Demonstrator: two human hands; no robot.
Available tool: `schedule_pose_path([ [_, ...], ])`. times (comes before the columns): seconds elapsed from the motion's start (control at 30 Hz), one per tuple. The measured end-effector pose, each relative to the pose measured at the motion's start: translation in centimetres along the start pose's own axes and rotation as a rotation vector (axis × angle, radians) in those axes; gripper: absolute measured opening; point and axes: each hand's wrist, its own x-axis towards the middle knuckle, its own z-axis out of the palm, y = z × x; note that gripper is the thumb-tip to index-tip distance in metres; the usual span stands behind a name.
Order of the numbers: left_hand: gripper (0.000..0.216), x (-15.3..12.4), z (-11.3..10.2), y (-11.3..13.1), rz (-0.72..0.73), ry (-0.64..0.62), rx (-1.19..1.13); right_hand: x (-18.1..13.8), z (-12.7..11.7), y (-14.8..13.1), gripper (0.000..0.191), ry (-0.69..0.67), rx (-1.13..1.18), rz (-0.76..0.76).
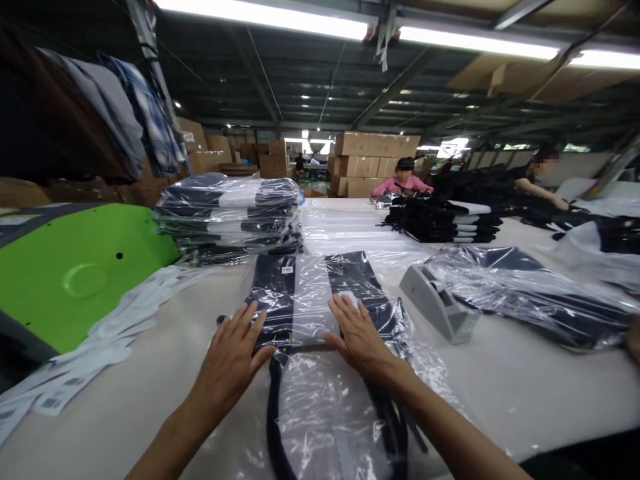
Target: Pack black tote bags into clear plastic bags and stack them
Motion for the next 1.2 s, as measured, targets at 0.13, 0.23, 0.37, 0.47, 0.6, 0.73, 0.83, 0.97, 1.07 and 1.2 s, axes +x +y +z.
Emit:
schedule_pose_path([
  [0.13, 0.066, 3.0, 3.1, 0.7, -0.069, -0.110, 0.021, 1.0, 0.5, 4.6, 0.071, 0.027, -0.087, 0.122],
  [0.23, 0.062, 2.5, 5.9, -0.2, -0.157, -0.244, 0.023, 0.5, 1.8, 8.2, 0.074, -0.048, -0.051, 0.258],
  [0.37, 0.063, 1.6, 7.1, -0.9, -0.190, -0.286, 0.007, -0.4, 3.3, 10.4, 0.075, -0.066, 0.023, 0.301],
  [0.47, 0.063, 1.8, 6.3, -0.5, -0.203, -0.298, -0.019, -0.4, 3.3, 10.4, 0.076, -0.085, 0.052, 0.306],
  [0.6, 0.061, 2.7, 4.8, -0.1, -0.220, -0.330, -0.014, 0.8, 2.4, 10.2, 0.079, -0.133, 0.058, 0.322],
  [0.73, 0.057, 3.8, 3.7, -1.0, -0.265, -0.265, 0.079, 2.9, 1.5, 11.0, 0.075, -0.075, -0.047, 0.359],
  [0.83, 0.055, 5.0, 3.5, -2.0, -0.339, -0.191, 0.136, 4.8, 1.4, 12.4, 0.071, -0.058, -0.085, 0.371],
  [0.97, 0.053, 8.4, 3.7, -1.9, -0.366, -0.103, 0.136, 8.1, 1.7, 13.7, 0.068, 0.035, -0.122, 0.367],
  [1.07, 0.052, 12.3, 4.4, -1.0, -0.302, -0.052, 0.067, 11.4, 2.1, 13.6, 0.067, 0.141, -0.123, 0.342],
  [1.2, 0.053, 17.2, 6.5, -0.6, -0.285, -0.032, 0.014, 15.9, 2.8, 14.1, 0.068, 0.211, -0.092, 0.321],
])
